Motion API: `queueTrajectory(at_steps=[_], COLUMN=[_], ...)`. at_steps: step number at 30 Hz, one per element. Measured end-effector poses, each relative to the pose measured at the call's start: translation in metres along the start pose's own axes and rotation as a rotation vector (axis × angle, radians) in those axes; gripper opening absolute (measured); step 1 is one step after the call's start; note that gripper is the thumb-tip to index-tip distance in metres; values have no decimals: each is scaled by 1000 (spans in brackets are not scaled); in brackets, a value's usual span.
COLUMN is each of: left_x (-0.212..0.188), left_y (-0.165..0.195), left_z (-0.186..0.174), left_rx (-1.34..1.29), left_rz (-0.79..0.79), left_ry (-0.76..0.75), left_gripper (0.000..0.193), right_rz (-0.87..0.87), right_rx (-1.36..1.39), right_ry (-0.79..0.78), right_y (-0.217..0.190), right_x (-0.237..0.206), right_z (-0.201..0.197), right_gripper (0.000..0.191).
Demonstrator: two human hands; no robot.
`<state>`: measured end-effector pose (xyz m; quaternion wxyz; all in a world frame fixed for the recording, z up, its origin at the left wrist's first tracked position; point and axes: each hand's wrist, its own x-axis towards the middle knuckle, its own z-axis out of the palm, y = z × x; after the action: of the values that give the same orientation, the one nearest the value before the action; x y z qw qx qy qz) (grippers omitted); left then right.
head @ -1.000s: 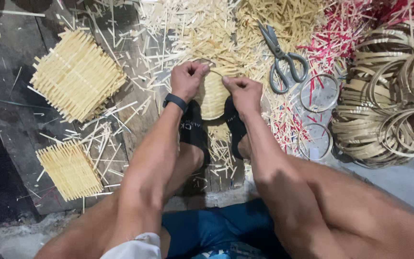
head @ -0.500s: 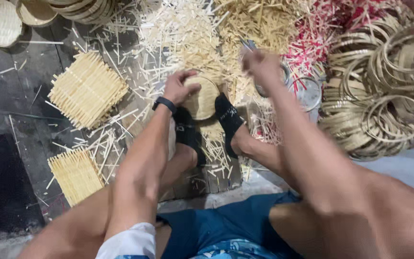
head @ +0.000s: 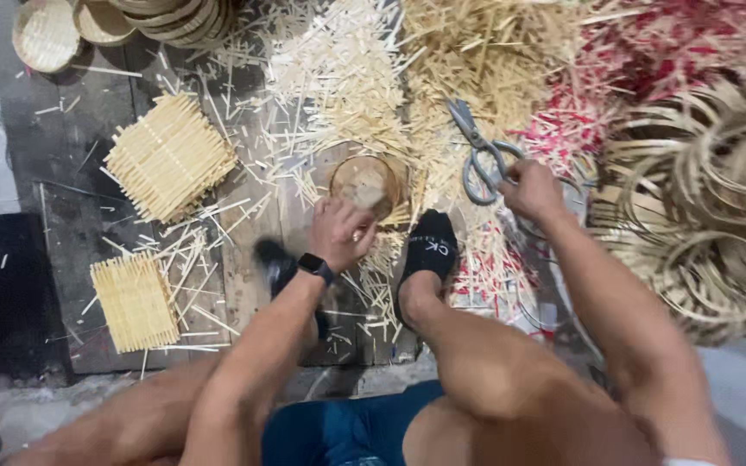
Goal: The person sits on the floor and repeatedly places a circular bamboo frame over a flat woven bamboo mat, then uses shears to trim the protruding edges of the mat. The person then removes the frame and sets the trimmed mat aside.
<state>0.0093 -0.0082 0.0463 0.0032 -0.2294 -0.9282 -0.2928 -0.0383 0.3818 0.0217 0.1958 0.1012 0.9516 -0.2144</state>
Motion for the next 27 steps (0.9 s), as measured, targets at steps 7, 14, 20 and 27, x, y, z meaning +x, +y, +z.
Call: queueTrajectory(at_steps=[7,14,20,27], left_x=[44,50,63,43], left_y=[7,-14,-30,13], left_z=[31,34,18,34], left_rx=[-22,-45,259,-211], left_rz=[-237,-51,157,-404], left_ry=[179,-33,-182,171], left_gripper=[75,75,84,85], right_rz=[74,60,-72,-407], right_rx=[55,254,-11,-257], right_ry=[116,-165,-81,180], right_y=[7,13,-34,-75], right_x=[30,12,-29,-11], right_z=[72,59,37,51], right_gripper=[61,47,53,58])
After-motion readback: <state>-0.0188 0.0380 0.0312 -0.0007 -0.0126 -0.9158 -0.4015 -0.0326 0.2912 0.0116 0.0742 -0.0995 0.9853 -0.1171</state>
